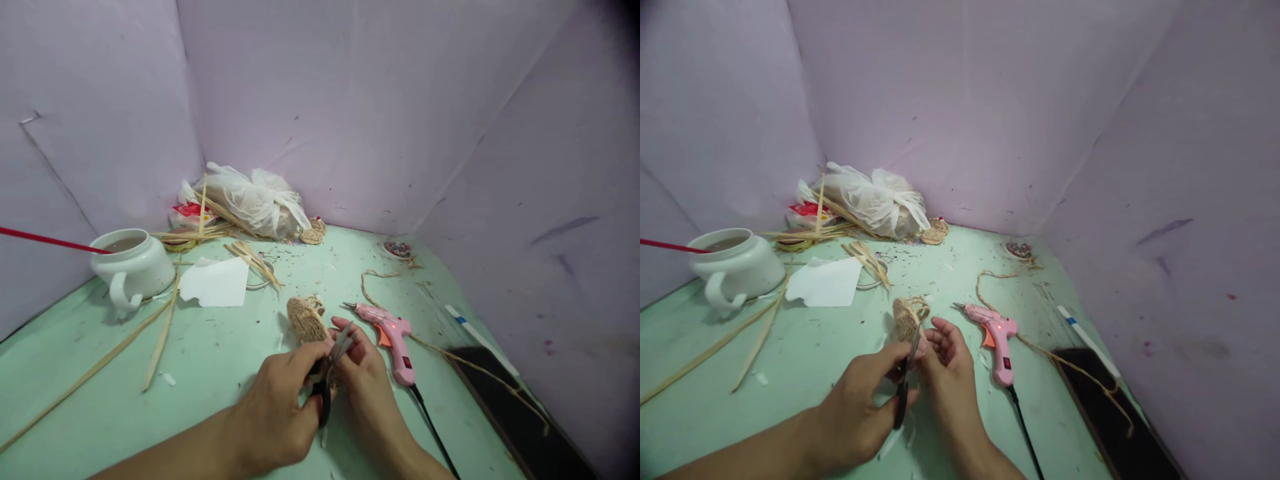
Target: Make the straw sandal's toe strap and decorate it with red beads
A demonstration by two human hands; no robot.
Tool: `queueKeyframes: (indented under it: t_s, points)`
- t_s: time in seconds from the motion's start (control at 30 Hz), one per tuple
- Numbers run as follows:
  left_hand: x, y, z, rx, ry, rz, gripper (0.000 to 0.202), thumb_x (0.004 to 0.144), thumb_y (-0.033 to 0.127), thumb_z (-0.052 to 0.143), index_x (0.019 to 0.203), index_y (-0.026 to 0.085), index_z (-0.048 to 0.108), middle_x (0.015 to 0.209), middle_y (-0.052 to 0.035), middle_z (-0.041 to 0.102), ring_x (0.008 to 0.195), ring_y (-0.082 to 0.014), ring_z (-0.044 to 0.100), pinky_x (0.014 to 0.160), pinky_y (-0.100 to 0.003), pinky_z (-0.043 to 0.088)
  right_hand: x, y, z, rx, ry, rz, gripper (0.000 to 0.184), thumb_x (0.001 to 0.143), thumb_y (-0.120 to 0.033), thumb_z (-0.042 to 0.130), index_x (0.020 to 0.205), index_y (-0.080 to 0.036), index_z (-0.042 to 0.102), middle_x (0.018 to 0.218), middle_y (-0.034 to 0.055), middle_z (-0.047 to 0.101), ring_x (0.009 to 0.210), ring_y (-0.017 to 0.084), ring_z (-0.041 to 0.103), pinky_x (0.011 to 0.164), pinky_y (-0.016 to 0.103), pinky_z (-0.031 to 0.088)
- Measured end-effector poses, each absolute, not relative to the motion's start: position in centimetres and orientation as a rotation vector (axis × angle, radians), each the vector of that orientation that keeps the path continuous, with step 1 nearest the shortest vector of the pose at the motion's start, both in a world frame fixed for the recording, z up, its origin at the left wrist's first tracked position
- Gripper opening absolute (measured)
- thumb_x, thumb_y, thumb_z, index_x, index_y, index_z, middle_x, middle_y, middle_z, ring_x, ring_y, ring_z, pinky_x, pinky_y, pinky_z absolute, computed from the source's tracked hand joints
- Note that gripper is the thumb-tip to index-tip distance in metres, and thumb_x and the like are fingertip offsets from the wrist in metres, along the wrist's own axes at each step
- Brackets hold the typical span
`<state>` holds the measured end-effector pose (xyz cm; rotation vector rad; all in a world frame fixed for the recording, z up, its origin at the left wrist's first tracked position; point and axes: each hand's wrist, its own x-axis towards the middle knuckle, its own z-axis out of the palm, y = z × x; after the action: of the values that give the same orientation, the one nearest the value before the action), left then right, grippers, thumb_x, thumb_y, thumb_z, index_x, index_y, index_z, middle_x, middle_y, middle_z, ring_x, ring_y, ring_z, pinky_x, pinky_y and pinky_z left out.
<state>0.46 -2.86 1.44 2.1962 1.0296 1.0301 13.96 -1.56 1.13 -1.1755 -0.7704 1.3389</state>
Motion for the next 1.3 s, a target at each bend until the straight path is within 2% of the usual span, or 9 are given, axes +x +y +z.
queueKeyframes:
  t_s: [0.13,0.2,0.3,0.4,0.57,0.93,1.17,1.3]
  points:
    - [-0.6,-2.2,2.4,2.159,1.037,0.992,0.026,0.073,0.016,0.055,0.098,0.021,0.052,0.073,0.0024,0.062,0.061,-0.011,0.057,0.059,-0.02,0.047,14.9,-0.7,1.1,-1.164,-0.806,1.416,0.034,0.059,-0.034,0.078,0.085,-0.015,0.065,0.073,0.003,0.069,0.064,0.017,0.063,0.061,0.028,0.048]
    - [-2.0,-1.6,3.3,2.183,1.149,1.058,0.027,0.073,0.022,0.056,0.1,0.02,0.053,0.067,0.0032,0.06,0.055,-0.0105,0.053,0.053,-0.02,0.045,15.7,-0.3,1.5,-1.123,-0.76,1.474,0.032,0.059,-0.034,0.078,0.083,-0.016,0.067,0.071,0.0026,0.07,0.065,0.017,0.064,0.063,0.028,0.048]
    - [-4.2,-0.6,4.7,2.315,1.29,0.996,0.03,0.073,0.026,0.055,0.102,0.018,0.055,0.075,-0.0002,0.063,0.063,-0.0137,0.056,0.06,-0.025,0.046,17.0,0.3,2.3,-1.122,-0.735,1.628,0.03,0.058,-0.03,0.079,0.082,-0.015,0.069,0.069,0.0036,0.071,0.063,0.016,0.065,0.063,0.028,0.048]
    - [-5.5,0.3,5.2,2.521,1.307,0.812,0.038,0.072,0.022,0.048,0.108,0.017,0.056,0.086,-0.0053,0.066,0.076,-0.0194,0.059,0.069,-0.033,0.047,18.0,0.9,2.7,-1.103,-0.749,1.788,0.032,0.057,-0.027,0.08,0.084,-0.012,0.07,0.071,0.0063,0.072,0.065,0.017,0.066,0.067,0.03,0.049]
    - [-5.9,0.7,4.9,2.745,1.272,0.451,0.051,0.068,0.02,0.045,0.118,0.014,0.055,0.095,-0.0118,0.065,0.082,-0.0265,0.059,0.069,-0.041,0.045,18.7,1.1,2.5,-1.06,-0.733,1.875,0.041,0.053,-0.018,0.082,0.092,-0.012,0.068,0.08,0.0081,0.073,0.072,0.019,0.068,0.075,0.033,0.05]
    - [-7.8,1.9,5.5,2.822,1.262,0.217,0.047,0.071,0.017,0.046,0.117,0.023,0.056,0.082,-0.0059,0.065,0.071,-0.0224,0.058,0.06,-0.033,0.039,19.8,1.7,2.8,-1.021,-0.669,1.942,0.036,0.055,-0.011,0.078,0.09,-0.012,0.069,0.081,0.0086,0.074,0.072,0.02,0.069,0.071,0.031,0.053]
    - [-7.4,1.5,5.5,2.812,1.212,0.246,0.051,0.068,0.014,0.047,0.117,0.022,0.057,0.077,-0.0043,0.065,0.065,-0.0194,0.057,0.056,-0.031,0.037,19.7,1.3,2.8,-0.981,-0.725,2.023,0.04,0.058,-0.012,0.077,0.097,-0.011,0.067,0.09,0.0108,0.073,0.079,0.021,0.069,0.076,0.034,0.051]
    - [-7.4,1.5,5.7,2.799,1.194,0.274,0.05,0.068,0.014,0.046,0.116,0.021,0.058,0.077,-0.005,0.065,0.065,-0.0203,0.057,0.056,-0.031,0.038,19.6,1.2,2.9,-0.991,-0.728,2.024,0.036,0.059,-0.012,0.076,0.094,-0.011,0.068,0.085,0.0095,0.073,0.076,0.02,0.069,0.075,0.033,0.052]
